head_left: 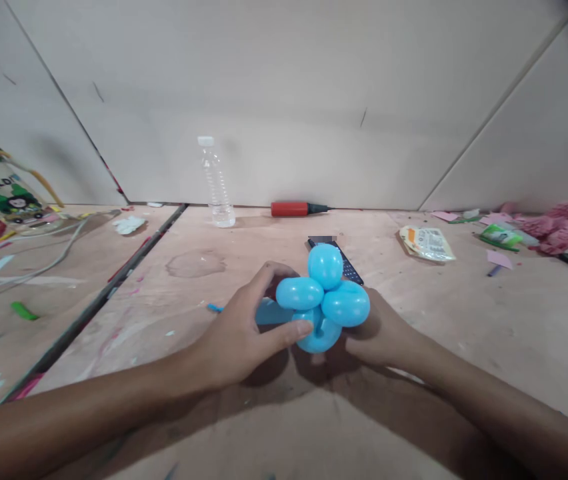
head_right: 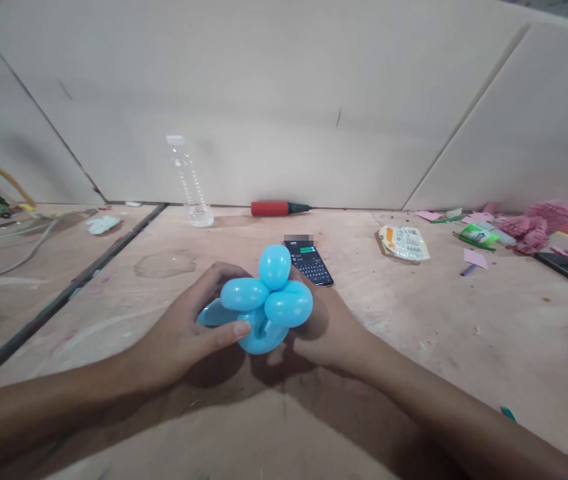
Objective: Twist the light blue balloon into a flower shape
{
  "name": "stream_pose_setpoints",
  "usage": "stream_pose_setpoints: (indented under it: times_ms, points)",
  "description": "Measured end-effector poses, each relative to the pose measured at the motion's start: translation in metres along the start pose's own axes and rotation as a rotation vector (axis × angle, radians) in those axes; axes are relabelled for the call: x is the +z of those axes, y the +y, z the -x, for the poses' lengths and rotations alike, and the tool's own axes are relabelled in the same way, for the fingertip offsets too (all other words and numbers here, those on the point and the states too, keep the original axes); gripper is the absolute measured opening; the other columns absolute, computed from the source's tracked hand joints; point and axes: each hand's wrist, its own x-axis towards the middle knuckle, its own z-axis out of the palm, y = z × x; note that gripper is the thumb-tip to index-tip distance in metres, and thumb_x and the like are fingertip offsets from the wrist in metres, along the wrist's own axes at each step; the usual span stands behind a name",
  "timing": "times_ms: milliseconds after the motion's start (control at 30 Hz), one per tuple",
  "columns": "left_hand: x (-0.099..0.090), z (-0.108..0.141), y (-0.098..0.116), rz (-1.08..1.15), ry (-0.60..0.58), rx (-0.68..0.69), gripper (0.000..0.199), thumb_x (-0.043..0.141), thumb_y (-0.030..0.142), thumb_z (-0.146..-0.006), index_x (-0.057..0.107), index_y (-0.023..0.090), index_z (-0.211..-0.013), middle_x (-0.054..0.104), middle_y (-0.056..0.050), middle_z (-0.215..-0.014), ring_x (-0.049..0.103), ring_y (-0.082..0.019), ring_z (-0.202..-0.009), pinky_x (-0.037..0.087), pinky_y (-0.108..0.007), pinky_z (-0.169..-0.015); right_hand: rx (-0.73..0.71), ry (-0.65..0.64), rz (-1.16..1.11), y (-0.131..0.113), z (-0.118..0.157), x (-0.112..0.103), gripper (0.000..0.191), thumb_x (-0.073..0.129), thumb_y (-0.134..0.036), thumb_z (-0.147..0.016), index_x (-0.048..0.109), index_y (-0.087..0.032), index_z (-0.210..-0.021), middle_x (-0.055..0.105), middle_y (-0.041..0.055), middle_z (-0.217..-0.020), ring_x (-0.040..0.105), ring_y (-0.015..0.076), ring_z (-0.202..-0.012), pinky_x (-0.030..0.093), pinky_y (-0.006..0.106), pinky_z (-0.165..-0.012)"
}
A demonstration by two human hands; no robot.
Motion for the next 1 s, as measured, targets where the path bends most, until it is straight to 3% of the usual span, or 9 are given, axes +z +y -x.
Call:
stream_pose_setpoints:
  times_ms: [67,167,300,467,633,733,867,1000]
  points:
    - [0.001,-0.001,-0.002,0.007,0.077,-0.003,0.039,0.075,0.046,-0.092,0.054,0.027,-0.119,0.064,-0.001,-0.115,0.063,-0.023,-0.106,0.050,-0.038,-0.091,-0.035,-0.007,-0.070,-0.004,-0.001,-0.007,0.070,0.073,-0.022,-0.074,0.051,-0.033,-0.140,0.070,0.0040,-0.127,0.071,0.0306,-0.100,0.059,0.043,-0.079]
    - [0.001,-0.002,-0.002,0.006,0.150,-0.013,0.041,0.077,0.044,-0.091,0.051,0.028,-0.119,0.062,-0.001,-0.116,0.062,-0.022,-0.106,0.050,-0.037,-0.089,-0.102,0.048,-0.163,-0.013,0.001,-0.013,0.078,0.071,-0.025,-0.080,0.039,-0.033,-0.152,0.053,0.0081,-0.150,0.062,0.0324,-0.122,0.057,0.045,-0.091]
    - [0.002,0.002,0.004,0.010,0.098,0.007,0.042,0.076,0.042,-0.089,0.050,0.027,-0.119,0.060,0.000,-0.113,0.060,-0.021,-0.101,0.050,-0.033,-0.083,-0.153,0.186,-0.138,-0.023,0.007,-0.005,0.057,0.072,-0.039,-0.089,0.046,-0.031,-0.139,0.060,0.0081,-0.132,0.063,0.0300,-0.114,0.054,0.044,-0.091]
    - [0.002,0.004,0.013,0.054,0.107,-0.012,0.029,0.068,0.046,-0.095,0.055,0.025,-0.111,0.060,0.001,-0.104,0.057,-0.018,-0.093,0.048,-0.030,-0.080,-0.223,0.262,-0.157,-0.030,0.012,0.005,0.033,0.073,-0.035,-0.088,0.054,-0.028,-0.115,0.061,0.0030,-0.107,0.062,0.0237,-0.095,0.053,0.039,-0.083]
    - [0.000,0.003,0.013,0.116,0.118,0.013,0.028,0.069,0.045,-0.093,0.057,0.024,-0.106,0.059,0.002,-0.099,0.055,-0.018,-0.089,0.048,-0.029,-0.078,-0.085,0.321,-0.341,-0.030,0.014,0.006,0.028,0.069,-0.046,-0.092,0.060,-0.028,-0.111,0.064,0.0007,-0.097,0.060,0.0200,-0.081,0.050,0.033,-0.068]
    - [0.000,0.001,0.008,0.138,0.099,-0.014,0.026,0.068,0.044,-0.092,0.057,0.024,-0.103,0.057,0.003,-0.096,0.054,-0.018,-0.088,0.047,-0.029,-0.078,-0.055,0.266,-0.366,-0.028,0.013,0.006,0.026,0.065,-0.050,-0.096,0.060,-0.027,-0.106,0.062,-0.0014,-0.090,0.057,0.0171,-0.076,0.047,0.030,-0.065]
    - [0.000,-0.004,0.003,0.156,0.059,-0.129,0.032,0.070,0.047,-0.092,0.055,0.025,-0.109,0.058,0.002,-0.102,0.057,-0.019,-0.095,0.049,-0.031,-0.082,-0.039,0.166,-0.268,-0.026,0.011,0.007,0.031,0.064,-0.050,-0.097,0.056,-0.026,-0.117,0.064,0.0015,-0.105,0.061,0.0195,-0.090,0.050,0.034,-0.077]
    - [0.000,-0.009,0.005,0.202,0.158,-0.196,0.045,0.067,0.052,-0.094,0.055,0.026,-0.128,0.064,-0.003,-0.126,0.060,-0.025,-0.116,0.052,-0.036,-0.093,-0.044,0.200,-0.257,-0.026,0.009,0.011,0.069,0.078,-0.040,-0.086,0.039,-0.030,-0.142,0.059,0.0079,-0.132,0.064,0.0241,-0.107,0.055,0.040,-0.086]
